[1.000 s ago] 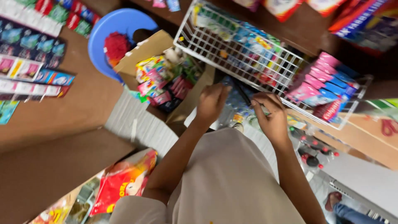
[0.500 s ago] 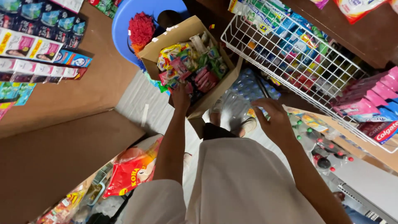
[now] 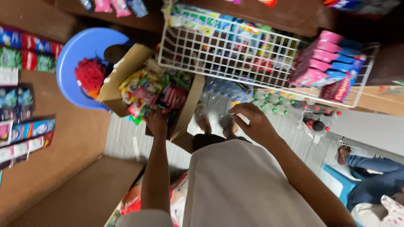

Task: Restocking small retail items from a cardboard box onto a wire shelf in a grocery store.

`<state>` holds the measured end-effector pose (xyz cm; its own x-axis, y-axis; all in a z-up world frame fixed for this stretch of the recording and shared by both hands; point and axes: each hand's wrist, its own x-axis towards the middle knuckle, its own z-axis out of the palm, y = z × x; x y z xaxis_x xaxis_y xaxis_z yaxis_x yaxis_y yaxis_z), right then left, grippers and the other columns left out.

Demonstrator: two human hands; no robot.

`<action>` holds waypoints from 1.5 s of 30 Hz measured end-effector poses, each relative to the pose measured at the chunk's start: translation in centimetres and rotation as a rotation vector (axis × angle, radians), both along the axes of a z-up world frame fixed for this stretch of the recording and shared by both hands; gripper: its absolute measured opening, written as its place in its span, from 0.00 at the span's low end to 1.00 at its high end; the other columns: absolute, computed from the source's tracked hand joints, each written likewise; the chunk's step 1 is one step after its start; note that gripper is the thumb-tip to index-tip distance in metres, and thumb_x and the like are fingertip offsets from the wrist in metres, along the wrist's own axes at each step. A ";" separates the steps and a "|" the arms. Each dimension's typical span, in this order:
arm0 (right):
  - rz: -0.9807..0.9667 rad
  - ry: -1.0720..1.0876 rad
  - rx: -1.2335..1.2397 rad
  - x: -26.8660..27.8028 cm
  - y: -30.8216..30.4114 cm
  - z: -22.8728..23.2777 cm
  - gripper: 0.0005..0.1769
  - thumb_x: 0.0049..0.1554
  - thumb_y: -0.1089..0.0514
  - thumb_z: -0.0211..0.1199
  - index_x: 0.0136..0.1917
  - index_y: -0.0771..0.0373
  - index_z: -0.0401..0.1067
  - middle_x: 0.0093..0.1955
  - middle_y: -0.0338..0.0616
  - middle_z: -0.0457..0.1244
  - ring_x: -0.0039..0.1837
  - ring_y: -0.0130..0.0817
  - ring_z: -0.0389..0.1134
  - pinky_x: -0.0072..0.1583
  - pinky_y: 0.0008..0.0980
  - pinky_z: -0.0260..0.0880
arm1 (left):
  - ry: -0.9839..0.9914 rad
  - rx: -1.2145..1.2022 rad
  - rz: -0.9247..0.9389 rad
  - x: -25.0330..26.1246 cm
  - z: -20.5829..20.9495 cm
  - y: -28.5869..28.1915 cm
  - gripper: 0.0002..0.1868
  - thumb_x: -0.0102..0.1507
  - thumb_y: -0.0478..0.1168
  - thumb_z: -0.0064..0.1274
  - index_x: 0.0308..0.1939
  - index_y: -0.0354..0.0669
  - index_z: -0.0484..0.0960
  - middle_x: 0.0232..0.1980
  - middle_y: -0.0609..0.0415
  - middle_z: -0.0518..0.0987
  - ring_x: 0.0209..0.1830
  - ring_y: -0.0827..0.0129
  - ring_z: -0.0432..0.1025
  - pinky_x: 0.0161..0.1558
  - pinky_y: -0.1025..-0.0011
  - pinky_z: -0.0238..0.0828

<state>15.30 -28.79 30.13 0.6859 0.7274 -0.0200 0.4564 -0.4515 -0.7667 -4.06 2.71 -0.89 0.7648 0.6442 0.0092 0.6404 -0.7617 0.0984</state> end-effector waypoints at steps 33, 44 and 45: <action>-0.653 0.414 0.653 5.9 -19.2 0.5 0.15 0.60 0.68 0.65 0.61 0.69 0.73 0.49 0.37 0.69 0.48 0.19 0.67 0.49 0.24 0.69 | -0.538 -1.511 -0.397 23.9 32.6 -28.2 0.14 0.70 0.43 0.53 0.53 0.36 0.81 0.44 0.55 0.85 0.40 0.76 0.79 0.40 0.72 0.81; -0.518 -0.441 0.220 7.5 -15.6 9.1 0.12 0.59 0.61 0.71 0.56 0.65 0.76 0.48 0.48 0.68 0.46 0.40 0.70 0.47 0.36 0.72 | -0.751 -0.576 -0.802 25.1 34.6 -28.1 0.20 0.64 0.40 0.60 0.58 0.38 0.76 0.53 0.43 0.80 0.52 0.47 0.74 0.54 0.57 0.71; -0.452 -0.519 0.142 8.0 -15.3 9.6 0.12 0.59 0.60 0.71 0.55 0.65 0.76 0.47 0.49 0.67 0.46 0.46 0.69 0.49 0.40 0.71 | -0.756 -0.526 -0.829 25.4 35.5 -28.1 0.24 0.62 0.40 0.61 0.60 0.37 0.75 0.54 0.42 0.79 0.54 0.46 0.72 0.56 0.55 0.69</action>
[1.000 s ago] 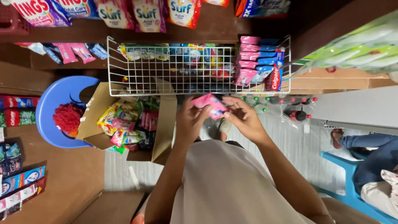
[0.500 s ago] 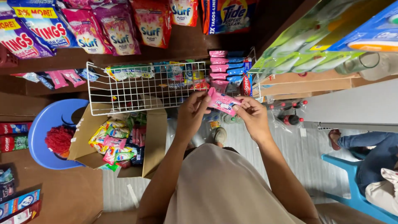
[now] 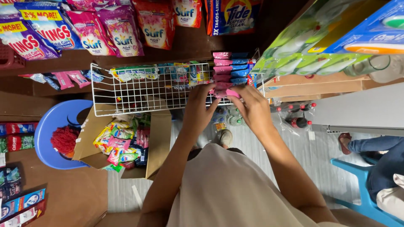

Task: Restocking small retail items from a cardboard box onto a wire shelf in a grocery store.

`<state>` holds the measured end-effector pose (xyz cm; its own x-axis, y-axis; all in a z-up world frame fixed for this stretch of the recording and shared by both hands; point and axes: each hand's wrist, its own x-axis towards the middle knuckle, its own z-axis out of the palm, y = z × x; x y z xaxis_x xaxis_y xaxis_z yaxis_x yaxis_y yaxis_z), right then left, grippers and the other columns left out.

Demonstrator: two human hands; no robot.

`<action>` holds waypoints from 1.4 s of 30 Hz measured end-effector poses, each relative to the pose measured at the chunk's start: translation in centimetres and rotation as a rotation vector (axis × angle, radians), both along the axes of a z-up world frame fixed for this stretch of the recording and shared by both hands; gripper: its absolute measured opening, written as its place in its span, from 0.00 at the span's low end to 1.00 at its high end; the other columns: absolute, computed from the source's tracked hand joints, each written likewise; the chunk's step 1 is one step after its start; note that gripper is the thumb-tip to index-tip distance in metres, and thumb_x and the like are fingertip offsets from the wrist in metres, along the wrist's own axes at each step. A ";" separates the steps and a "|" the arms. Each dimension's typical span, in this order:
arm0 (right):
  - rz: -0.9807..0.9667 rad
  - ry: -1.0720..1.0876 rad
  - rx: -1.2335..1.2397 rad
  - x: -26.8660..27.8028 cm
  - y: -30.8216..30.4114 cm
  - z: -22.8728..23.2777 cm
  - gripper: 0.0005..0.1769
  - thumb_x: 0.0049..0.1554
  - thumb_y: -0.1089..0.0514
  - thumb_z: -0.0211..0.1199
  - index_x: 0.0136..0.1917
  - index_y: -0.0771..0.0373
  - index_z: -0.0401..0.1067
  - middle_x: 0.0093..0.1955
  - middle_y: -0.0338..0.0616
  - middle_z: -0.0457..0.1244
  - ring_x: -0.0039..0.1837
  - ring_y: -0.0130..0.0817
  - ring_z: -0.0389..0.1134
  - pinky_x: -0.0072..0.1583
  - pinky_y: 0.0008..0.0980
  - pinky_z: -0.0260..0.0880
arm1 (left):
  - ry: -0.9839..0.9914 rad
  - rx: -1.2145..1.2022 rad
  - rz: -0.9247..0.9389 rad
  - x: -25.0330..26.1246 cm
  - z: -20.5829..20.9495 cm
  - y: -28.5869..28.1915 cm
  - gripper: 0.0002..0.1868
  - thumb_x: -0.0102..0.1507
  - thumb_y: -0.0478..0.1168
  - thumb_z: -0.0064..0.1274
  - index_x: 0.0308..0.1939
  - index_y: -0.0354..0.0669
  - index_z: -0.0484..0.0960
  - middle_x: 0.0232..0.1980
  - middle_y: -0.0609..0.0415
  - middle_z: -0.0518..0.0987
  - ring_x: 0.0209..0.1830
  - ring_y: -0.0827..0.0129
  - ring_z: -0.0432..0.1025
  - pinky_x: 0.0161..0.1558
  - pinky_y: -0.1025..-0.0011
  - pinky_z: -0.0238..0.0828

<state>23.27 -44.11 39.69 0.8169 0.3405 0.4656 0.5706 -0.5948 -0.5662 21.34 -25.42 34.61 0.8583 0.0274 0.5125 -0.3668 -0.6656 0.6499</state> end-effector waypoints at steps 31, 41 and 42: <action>0.068 0.234 -0.048 3.4 0.2 -6.7 0.19 0.54 0.70 0.67 0.60 0.63 0.75 0.52 0.51 0.65 0.51 0.52 0.68 0.51 0.42 0.71 | 0.433 -0.104 -0.093 4.9 -7.3 -0.8 0.15 0.57 0.36 0.61 0.46 0.34 0.78 0.40 0.38 0.83 0.41 0.45 0.79 0.40 0.54 0.76; 0.085 0.201 -0.084 3.9 0.4 -6.7 0.24 0.49 0.73 0.67 0.60 0.63 0.75 0.53 0.52 0.65 0.54 0.54 0.69 0.54 0.44 0.71 | 0.574 -0.067 -0.067 4.9 -5.1 -1.1 0.19 0.57 0.34 0.62 0.50 0.36 0.76 0.41 0.38 0.83 0.43 0.46 0.80 0.41 0.54 0.76; 0.073 0.217 -0.096 4.0 0.3 -7.0 0.24 0.49 0.73 0.67 0.59 0.63 0.75 0.53 0.52 0.65 0.54 0.53 0.69 0.54 0.44 0.71 | 0.605 -0.089 -0.070 4.9 -4.8 -1.1 0.19 0.57 0.33 0.62 0.51 0.37 0.76 0.41 0.38 0.83 0.43 0.47 0.80 0.40 0.55 0.77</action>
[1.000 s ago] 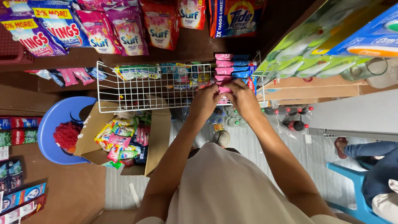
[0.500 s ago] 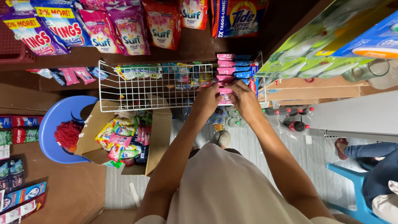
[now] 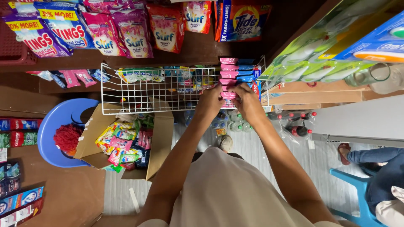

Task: Restocking small retail items from a cardboard box onto a wire shelf in a grocery store.

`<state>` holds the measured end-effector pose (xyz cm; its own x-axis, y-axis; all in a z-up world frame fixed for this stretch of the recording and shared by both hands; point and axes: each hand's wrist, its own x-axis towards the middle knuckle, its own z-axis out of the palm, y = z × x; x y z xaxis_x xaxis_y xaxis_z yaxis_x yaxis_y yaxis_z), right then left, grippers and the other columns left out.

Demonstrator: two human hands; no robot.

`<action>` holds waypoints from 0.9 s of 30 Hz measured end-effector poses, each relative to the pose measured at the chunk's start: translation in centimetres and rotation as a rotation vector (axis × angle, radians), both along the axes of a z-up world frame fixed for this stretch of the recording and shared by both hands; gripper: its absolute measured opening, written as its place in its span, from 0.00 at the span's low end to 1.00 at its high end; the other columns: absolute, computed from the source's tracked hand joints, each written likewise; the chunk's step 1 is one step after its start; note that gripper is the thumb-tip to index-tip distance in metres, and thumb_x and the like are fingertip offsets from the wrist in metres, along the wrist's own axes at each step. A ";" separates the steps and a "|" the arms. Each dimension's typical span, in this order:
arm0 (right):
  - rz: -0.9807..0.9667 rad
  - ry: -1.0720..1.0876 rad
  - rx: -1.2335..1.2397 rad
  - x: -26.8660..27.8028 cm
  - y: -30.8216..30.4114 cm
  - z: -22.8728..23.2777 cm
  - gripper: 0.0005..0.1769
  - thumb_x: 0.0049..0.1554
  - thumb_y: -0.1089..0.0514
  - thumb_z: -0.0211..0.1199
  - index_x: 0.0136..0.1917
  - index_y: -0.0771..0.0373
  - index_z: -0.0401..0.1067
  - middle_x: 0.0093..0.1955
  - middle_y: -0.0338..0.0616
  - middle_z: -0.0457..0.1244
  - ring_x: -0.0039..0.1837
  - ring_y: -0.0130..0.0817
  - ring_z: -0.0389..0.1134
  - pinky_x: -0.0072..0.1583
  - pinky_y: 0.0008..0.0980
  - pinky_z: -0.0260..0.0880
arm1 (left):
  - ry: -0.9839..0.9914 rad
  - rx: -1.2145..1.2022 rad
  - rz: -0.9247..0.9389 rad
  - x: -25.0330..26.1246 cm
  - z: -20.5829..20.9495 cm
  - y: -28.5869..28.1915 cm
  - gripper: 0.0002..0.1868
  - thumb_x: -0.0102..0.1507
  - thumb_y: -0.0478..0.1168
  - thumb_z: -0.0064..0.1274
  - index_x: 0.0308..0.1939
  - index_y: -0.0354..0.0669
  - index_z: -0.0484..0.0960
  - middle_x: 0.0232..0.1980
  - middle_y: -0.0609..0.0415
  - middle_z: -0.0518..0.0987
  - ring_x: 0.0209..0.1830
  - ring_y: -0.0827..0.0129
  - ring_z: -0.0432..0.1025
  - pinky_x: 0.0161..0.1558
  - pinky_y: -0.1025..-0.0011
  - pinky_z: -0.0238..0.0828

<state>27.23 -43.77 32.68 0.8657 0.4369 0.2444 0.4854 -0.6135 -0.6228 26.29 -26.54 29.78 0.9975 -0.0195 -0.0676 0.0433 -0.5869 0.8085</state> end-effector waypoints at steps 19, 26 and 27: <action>0.094 0.259 0.106 0.1 -0.2 1.5 0.11 0.53 0.74 0.62 0.49 0.67 0.71 0.51 0.50 0.63 0.44 0.44 0.74 0.40 0.34 0.74 | -0.221 0.039 -0.099 0.5 -3.9 0.1 0.14 0.56 0.32 0.64 0.44 0.35 0.80 0.42 0.38 0.82 0.43 0.45 0.78 0.42 0.54 0.75; -0.049 0.039 -0.142 -0.1 0.0 1.5 0.15 0.49 0.68 0.71 0.50 0.63 0.74 0.49 0.51 0.65 0.43 0.46 0.72 0.46 0.44 0.71 | -0.114 -0.025 -0.032 0.5 -1.8 0.1 0.16 0.52 0.32 0.65 0.41 0.35 0.78 0.39 0.40 0.83 0.40 0.48 0.80 0.39 0.56 0.75; -0.059 0.060 -0.087 -0.1 -0.1 1.0 0.15 0.50 0.69 0.70 0.51 0.64 0.72 0.50 0.51 0.65 0.44 0.45 0.73 0.48 0.42 0.72 | -0.140 0.012 -0.025 0.6 -2.0 0.1 0.17 0.50 0.34 0.67 0.38 0.34 0.77 0.37 0.39 0.83 0.40 0.46 0.79 0.39 0.54 0.74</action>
